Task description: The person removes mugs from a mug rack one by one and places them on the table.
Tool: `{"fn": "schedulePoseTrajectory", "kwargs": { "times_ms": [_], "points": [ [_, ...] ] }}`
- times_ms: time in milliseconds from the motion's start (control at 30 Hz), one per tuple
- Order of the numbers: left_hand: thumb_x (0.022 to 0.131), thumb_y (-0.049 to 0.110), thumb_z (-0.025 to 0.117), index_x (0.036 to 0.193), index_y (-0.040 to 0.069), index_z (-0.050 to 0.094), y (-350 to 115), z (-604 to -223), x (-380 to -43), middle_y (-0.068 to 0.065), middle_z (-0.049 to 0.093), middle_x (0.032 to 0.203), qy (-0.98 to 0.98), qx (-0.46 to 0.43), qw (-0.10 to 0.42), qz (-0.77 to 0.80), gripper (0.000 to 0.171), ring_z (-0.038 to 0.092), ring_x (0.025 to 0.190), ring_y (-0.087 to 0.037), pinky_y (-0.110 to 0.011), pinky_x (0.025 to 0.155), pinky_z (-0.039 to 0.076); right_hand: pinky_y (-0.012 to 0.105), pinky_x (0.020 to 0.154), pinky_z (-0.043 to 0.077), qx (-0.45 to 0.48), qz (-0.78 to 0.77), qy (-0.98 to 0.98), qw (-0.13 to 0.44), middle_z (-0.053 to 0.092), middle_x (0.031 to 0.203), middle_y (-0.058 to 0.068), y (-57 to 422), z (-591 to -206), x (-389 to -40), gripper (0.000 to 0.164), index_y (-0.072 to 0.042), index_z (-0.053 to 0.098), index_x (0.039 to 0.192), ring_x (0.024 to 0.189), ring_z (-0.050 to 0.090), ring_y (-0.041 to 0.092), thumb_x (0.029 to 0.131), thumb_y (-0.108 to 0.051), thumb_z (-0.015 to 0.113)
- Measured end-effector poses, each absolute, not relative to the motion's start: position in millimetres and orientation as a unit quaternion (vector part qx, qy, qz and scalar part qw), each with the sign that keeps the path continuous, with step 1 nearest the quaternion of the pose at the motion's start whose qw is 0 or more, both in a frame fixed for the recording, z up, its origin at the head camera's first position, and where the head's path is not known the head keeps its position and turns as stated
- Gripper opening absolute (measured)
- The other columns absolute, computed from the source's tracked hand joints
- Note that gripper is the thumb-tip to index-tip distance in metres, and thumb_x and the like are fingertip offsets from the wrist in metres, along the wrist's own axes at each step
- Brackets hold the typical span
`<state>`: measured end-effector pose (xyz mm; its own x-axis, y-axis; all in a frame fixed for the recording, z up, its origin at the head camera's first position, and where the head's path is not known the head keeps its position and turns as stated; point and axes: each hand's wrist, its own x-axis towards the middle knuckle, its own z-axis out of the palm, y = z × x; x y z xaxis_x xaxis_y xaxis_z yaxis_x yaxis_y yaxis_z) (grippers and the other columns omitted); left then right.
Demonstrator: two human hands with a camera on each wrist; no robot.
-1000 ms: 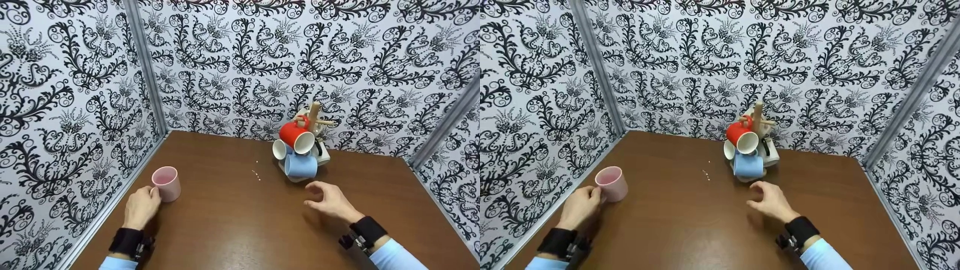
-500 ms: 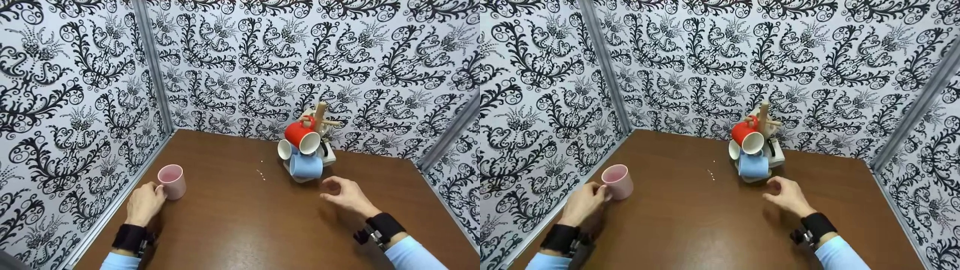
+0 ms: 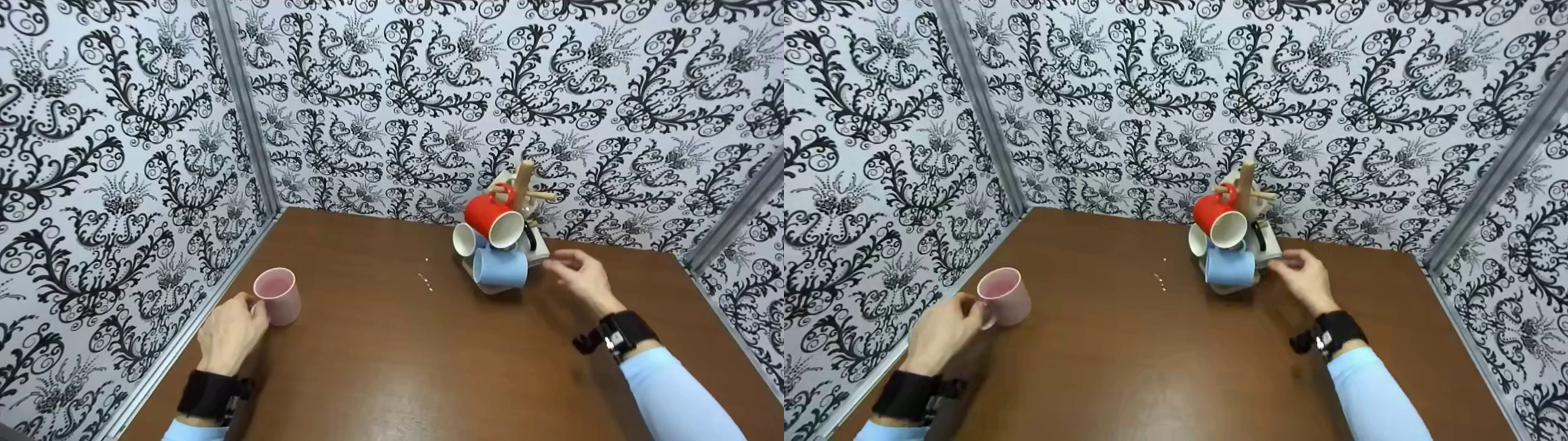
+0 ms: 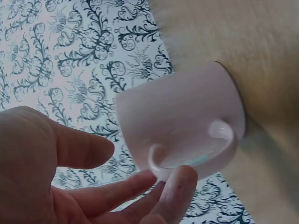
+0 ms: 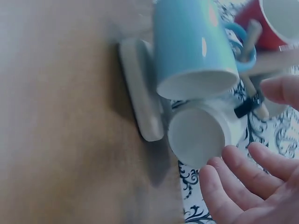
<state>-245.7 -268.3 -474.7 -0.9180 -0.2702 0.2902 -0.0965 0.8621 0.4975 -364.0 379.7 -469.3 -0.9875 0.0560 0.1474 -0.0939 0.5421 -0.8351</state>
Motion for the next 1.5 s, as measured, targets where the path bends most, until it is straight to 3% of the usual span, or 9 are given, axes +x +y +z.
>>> {"fn": "schedulePoseTrajectory", "kwargs": {
  "times_ms": [167,367,500,667,867,1033,1267,1367,1500],
  "points": [
    [0.101,0.034,0.061,0.111,0.003,0.071,-264.3,-469.2,-243.4,-0.026,0.074,0.104,-0.948,0.090,0.199,-0.230,0.035,0.070,0.083,-0.048,-0.061,0.064,0.052,0.023,0.080,0.060,-0.022,0.533,-0.842,0.077,0.063,0.137,0.028,383.4,-466.9,-379.4,0.071,0.007,0.047,0.150,0.085,0.069,-0.002,0.101,-0.038,0.073],
    [0.100,0.032,0.064,0.103,0.003,0.072,-261.4,-468.2,-238.2,-0.023,0.075,0.094,-0.944,0.071,0.235,-0.218,0.030,0.070,0.074,-0.044,-0.058,0.058,0.051,0.023,0.083,0.060,-0.053,0.582,-0.809,0.056,0.071,0.102,-0.009,383.7,-467.9,-389.3,0.075,0.008,0.042,0.153,0.088,0.068,0.000,0.102,-0.037,0.072],
    [0.099,0.031,0.063,0.100,0.006,0.074,-257.1,-469.1,-234.6,-0.021,0.075,0.089,-0.944,0.048,0.245,-0.214,0.027,0.069,0.071,-0.045,-0.058,0.055,0.051,0.022,0.080,0.060,-0.058,0.614,-0.786,0.046,0.070,0.095,-0.013,379.2,-466.0,-394.7,0.075,0.008,0.043,0.152,0.087,0.070,0.002,0.101,-0.038,0.072],
    [0.097,0.029,0.066,0.088,0.011,0.069,-244.1,-470.3,-233.8,-0.018,0.073,0.081,-0.945,0.020,0.252,-0.207,0.021,0.068,0.067,-0.044,-0.059,0.053,0.050,0.030,0.092,0.059,-0.080,0.656,-0.751,0.020,0.074,0.122,0.005,383.1,-465.7,-404.9,0.079,0.003,0.045,0.152,0.106,0.072,0.015,0.097,-0.045,0.076],
    [0.093,0.025,0.071,0.079,0.014,0.064,-227.4,-472.7,-231.7,-0.014,0.068,0.073,-0.944,-0.024,0.267,-0.191,0.019,0.066,0.062,-0.041,-0.058,0.049,0.048,0.051,0.118,0.042,-0.108,0.685,-0.720,-0.022,0.037,0.164,0.028,385.0,-468.2,-418.6,0.107,-0.001,0.020,0.166,0.147,0.045,0.041,0.093,-0.057,0.075],
    [0.091,0.024,0.075,0.076,0.014,0.062,-216.2,-478.2,-228.7,-0.011,0.066,0.071,-0.945,-0.042,0.270,-0.181,0.022,0.066,0.068,-0.041,-0.059,0.052,0.050,0.053,0.127,0.026,-0.123,0.709,-0.694,-0.034,0.017,0.173,0.026,372.4,-461.5,-420.1,0.106,-0.006,0.012,0.169,0.157,0.025,0.043,0.097,-0.061,0.067],
    [0.091,0.029,0.075,0.075,0.016,0.061,-209.1,-482.6,-227.9,-0.013,0.066,0.068,-0.956,-0.054,0.237,-0.162,0.025,0.067,0.065,-0.040,-0.058,0.051,0.051,0.050,0.125,0.027,-0.150,0.695,-0.702,-0.039,0.025,0.172,0.023,366.8,-458.3,-433.0,0.092,-0.010,0.028,0.167,0.150,0.038,0.037,0.099,-0.063,0.060],
    [0.091,0.029,0.075,0.073,0.016,0.061,-208.2,-482.6,-227.4,-0.012,0.065,0.067,-0.958,-0.056,0.234,-0.160,0.026,0.067,0.062,-0.039,-0.057,0.050,0.051,0.045,0.118,0.039,-0.126,0.709,-0.690,-0.069,0.060,0.147,0.017,363.5,-461.1,-439.3,0.077,-0.012,0.039,0.160,0.128,0.060,0.027,0.103,-0.063,0.052],
    [0.091,0.030,0.076,0.071,0.016,0.064,-206.0,-484.4,-226.0,-0.009,0.065,0.067,-0.962,-0.060,0.214,-0.158,0.028,0.067,0.062,-0.035,-0.056,0.051,0.052,0.040,0.109,0.043,-0.083,0.763,-0.630,-0.120,0.075,0.103,-0.003,359.7,-470.4,-445.2,0.052,-0.018,0.058,0.134,0.103,0.068,0.015,0.110,-0.059,0.037]
  ]
}}
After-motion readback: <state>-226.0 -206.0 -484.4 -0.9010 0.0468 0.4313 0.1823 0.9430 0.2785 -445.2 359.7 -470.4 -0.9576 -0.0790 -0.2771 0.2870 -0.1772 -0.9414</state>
